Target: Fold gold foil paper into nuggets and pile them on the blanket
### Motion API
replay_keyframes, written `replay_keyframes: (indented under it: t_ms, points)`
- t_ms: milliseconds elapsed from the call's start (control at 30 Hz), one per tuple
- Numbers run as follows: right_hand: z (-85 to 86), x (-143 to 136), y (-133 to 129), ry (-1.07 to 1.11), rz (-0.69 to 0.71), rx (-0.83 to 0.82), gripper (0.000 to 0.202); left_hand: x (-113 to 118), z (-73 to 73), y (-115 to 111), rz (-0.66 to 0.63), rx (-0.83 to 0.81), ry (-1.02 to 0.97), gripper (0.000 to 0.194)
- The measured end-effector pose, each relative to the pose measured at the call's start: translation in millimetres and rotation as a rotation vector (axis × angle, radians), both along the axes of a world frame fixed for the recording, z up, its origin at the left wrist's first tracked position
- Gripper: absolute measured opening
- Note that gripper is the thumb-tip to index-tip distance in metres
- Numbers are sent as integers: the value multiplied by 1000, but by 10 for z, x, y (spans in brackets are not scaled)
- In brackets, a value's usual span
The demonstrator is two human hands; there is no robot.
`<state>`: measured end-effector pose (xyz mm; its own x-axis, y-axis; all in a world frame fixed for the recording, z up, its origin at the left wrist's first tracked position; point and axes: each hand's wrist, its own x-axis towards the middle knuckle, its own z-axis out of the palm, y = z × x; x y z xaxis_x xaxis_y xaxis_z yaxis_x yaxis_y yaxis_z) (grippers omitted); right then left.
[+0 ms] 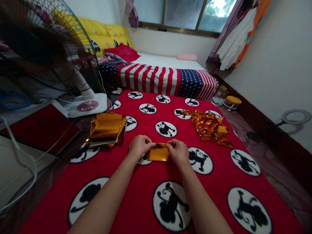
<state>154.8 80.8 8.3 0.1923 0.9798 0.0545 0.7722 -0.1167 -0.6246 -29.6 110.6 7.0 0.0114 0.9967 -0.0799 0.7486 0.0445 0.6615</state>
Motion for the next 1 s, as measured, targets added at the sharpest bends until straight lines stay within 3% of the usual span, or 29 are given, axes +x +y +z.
replay_keyframes:
  t_ms: [100, 300, 433, 533, 633, 800, 1000]
  points:
    - [-54, -46, 4, -126, -31, 48, 13, 77, 18, -52, 46, 46, 154, 17]
    - [-149, -71, -25, -118, -97, 133, 8, 155, -13, -176, 50, 218, 241, 15]
    - [-126, -126, -40, -225, -24, 190, 6, 218, -18, -205, -57, 337, 293, 8]
    - [-100, -182, -52, -345, 20, 173, 11, 261, -52, -217, -134, 323, 255, 12]
    - [-71, -209, -50, -398, 16, 135, 15, 279, -90, -222, -120, 302, 203, 18]
    - [-4, -223, -14, -360, -3, 46, 14, 273, -106, -216, -93, 266, 155, 20]
    - [21, -265, 30, -307, -49, -29, 26, 267, -124, -201, -87, 239, 140, 19]
